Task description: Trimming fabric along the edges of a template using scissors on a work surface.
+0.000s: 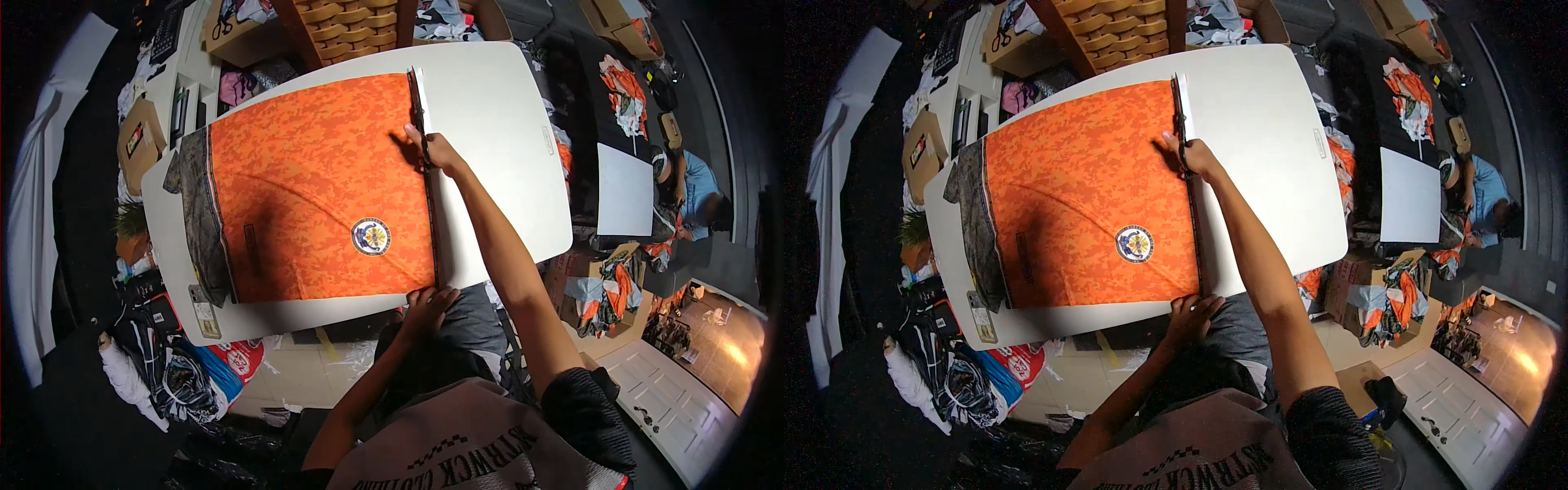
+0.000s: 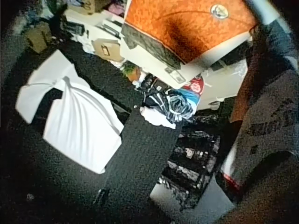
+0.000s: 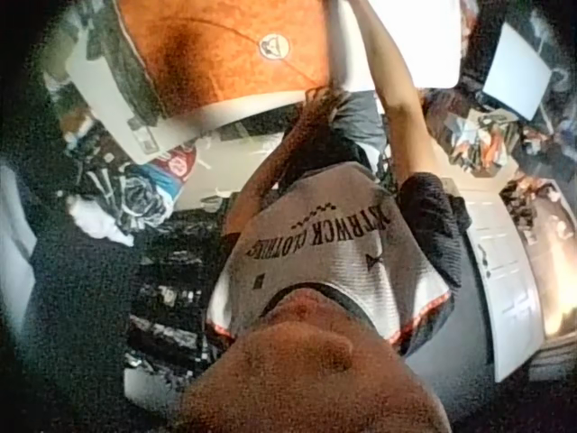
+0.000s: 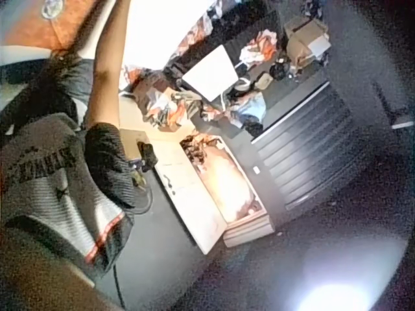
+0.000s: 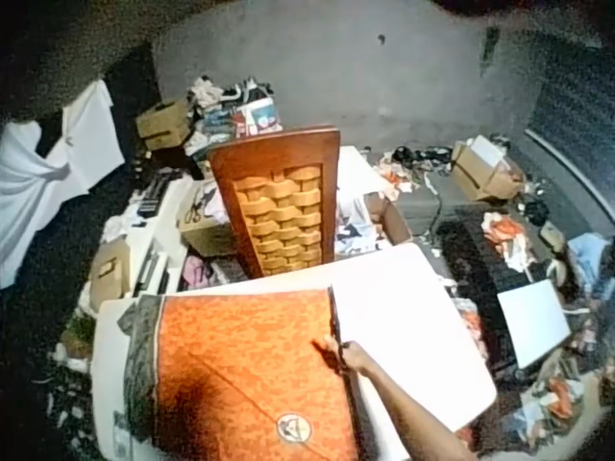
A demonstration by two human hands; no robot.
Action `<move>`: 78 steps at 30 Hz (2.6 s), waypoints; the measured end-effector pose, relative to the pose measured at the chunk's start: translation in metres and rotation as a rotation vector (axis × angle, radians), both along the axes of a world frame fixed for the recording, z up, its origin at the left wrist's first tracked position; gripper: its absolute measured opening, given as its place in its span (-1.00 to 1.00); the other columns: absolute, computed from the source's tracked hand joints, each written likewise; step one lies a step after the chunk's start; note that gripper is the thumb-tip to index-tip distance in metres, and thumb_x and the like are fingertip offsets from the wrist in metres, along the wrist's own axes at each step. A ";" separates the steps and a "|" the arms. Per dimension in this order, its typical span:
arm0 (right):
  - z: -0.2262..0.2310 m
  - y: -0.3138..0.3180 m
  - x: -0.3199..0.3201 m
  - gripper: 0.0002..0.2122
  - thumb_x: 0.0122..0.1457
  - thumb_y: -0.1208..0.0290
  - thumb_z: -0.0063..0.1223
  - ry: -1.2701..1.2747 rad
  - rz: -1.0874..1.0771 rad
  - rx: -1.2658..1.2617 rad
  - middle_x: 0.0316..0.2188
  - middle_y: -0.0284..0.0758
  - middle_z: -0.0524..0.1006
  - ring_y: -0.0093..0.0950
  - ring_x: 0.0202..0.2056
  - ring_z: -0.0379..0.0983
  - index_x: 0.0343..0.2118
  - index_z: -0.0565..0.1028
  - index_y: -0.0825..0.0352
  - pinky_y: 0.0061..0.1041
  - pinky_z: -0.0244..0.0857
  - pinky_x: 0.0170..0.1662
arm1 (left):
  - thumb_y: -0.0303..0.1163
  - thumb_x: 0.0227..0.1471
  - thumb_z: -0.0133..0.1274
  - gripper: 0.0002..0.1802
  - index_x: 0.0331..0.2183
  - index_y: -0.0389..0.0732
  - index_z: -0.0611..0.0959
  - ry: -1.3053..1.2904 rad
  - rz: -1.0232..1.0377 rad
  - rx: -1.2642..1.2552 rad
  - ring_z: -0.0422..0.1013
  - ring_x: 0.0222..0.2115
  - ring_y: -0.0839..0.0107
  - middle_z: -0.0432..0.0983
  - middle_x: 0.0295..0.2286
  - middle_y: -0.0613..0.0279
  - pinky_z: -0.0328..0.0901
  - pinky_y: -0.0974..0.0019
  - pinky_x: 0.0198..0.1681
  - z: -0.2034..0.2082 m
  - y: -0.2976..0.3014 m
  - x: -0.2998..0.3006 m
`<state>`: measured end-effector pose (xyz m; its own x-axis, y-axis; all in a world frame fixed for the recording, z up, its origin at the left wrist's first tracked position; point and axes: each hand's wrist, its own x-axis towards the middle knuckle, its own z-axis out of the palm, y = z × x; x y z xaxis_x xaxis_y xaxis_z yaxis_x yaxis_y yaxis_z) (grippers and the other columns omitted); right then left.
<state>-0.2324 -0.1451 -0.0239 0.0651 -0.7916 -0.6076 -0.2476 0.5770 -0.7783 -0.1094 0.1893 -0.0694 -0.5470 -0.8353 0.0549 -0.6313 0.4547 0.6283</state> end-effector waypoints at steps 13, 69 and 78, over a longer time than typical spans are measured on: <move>-0.003 0.034 -0.199 -0.51 0.11 -0.06 0.09 0.423 -0.780 -0.109 -0.74 -0.39 0.37 -0.58 -0.73 0.23 -0.55 0.54 0.40 -0.55 0.08 -0.70 | -0.37 -0.10 0.02 -0.29 0.16 0.08 0.32 -0.053 -0.124 -0.034 0.28 -0.14 0.31 0.29 0.04 0.46 0.15 0.18 -0.11 0.023 -0.019 0.003; 0.028 0.444 -0.214 -0.55 0.20 -0.02 -0.03 0.083 -1.387 0.111 -0.78 -0.39 0.27 -0.55 -0.74 0.20 -0.67 0.34 0.23 -0.60 0.18 -0.58 | 0.19 -0.01 -0.04 -0.11 0.25 -0.02 0.16 -0.170 -0.277 0.099 -0.20 0.29 0.06 -0.14 0.29 0.30 -0.24 -0.10 0.26 -0.005 -0.266 -0.265; 0.045 0.367 -0.131 -0.59 0.24 0.03 -0.08 0.063 -0.673 -0.011 -0.76 -0.41 0.30 -0.59 -0.71 0.21 -0.62 0.36 0.24 -0.63 0.12 -0.58 | -0.52 -0.19 0.10 -0.36 0.05 -0.27 0.45 0.515 0.109 0.109 0.26 0.06 0.14 0.32 0.06 0.04 0.19 0.21 0.11 0.055 -0.278 -0.058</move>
